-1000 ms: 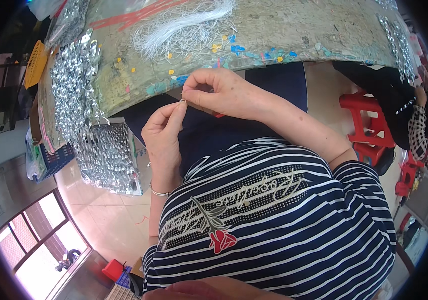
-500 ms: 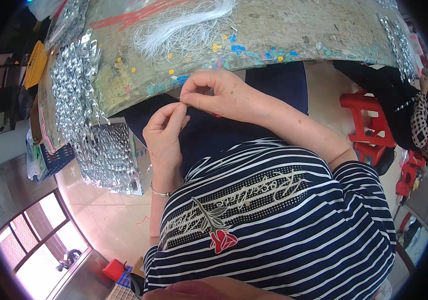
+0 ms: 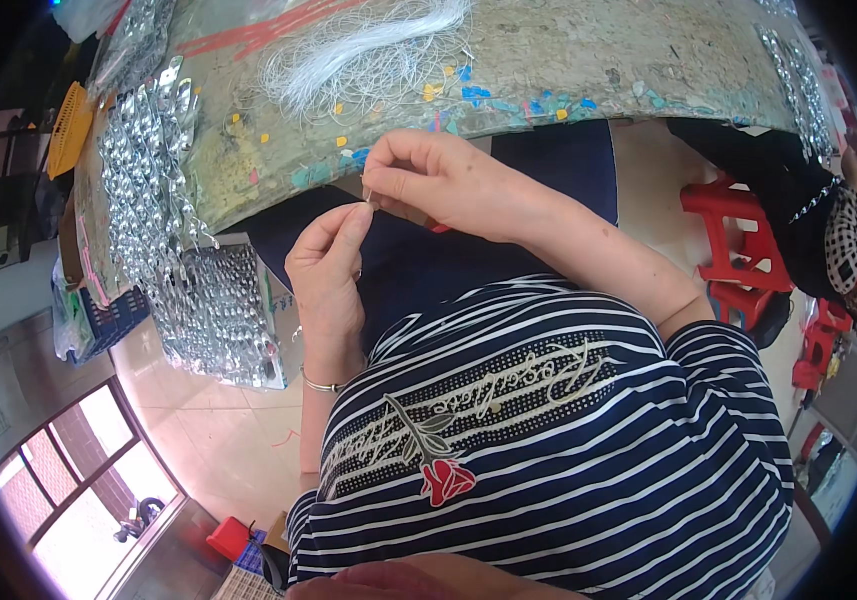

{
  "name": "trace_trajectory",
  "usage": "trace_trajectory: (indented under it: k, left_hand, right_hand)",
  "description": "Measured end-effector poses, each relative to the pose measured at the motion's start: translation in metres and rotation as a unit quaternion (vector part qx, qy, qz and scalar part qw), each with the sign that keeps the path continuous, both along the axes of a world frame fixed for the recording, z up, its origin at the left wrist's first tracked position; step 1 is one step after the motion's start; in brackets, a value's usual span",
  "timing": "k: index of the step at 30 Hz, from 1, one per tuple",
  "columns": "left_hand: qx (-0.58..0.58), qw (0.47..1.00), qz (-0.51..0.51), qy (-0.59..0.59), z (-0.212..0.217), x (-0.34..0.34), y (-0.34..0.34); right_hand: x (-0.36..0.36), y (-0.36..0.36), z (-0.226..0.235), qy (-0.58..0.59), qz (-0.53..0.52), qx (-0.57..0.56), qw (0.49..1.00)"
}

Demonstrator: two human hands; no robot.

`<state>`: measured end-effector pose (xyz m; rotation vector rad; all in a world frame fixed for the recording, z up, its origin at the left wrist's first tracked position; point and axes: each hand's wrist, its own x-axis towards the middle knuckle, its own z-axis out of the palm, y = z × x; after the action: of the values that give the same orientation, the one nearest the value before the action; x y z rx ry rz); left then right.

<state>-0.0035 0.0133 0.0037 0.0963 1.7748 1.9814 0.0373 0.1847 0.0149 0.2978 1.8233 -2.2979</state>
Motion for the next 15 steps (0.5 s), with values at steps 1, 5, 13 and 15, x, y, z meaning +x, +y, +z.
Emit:
trace_trajectory:
  k: [1, 5, 13, 15]
  left_hand:
    - [0.000, 1.000, 0.000, 0.000, 0.000, -0.001, -0.001]
    - [0.011, 0.999, -0.020, -0.027, 0.000, -0.002, -0.004]
    - [-0.010, 0.998, -0.057, -0.018, -0.003, 0.001, -0.007]
    - [-0.018, 0.997, -0.068, -0.014, 0.001, 0.001, -0.010]
  right_hand:
    - [-0.001, 0.001, -0.003, 0.021, -0.001, -0.016, 1.000]
    - [-0.003, 0.011, 0.005, 0.051, 0.004, -0.044, 0.998]
    - [0.001, 0.001, 0.010, 0.051, 0.033, -0.098, 0.993]
    - [-0.002, 0.012, 0.018, 0.033, 0.001, -0.097, 0.995]
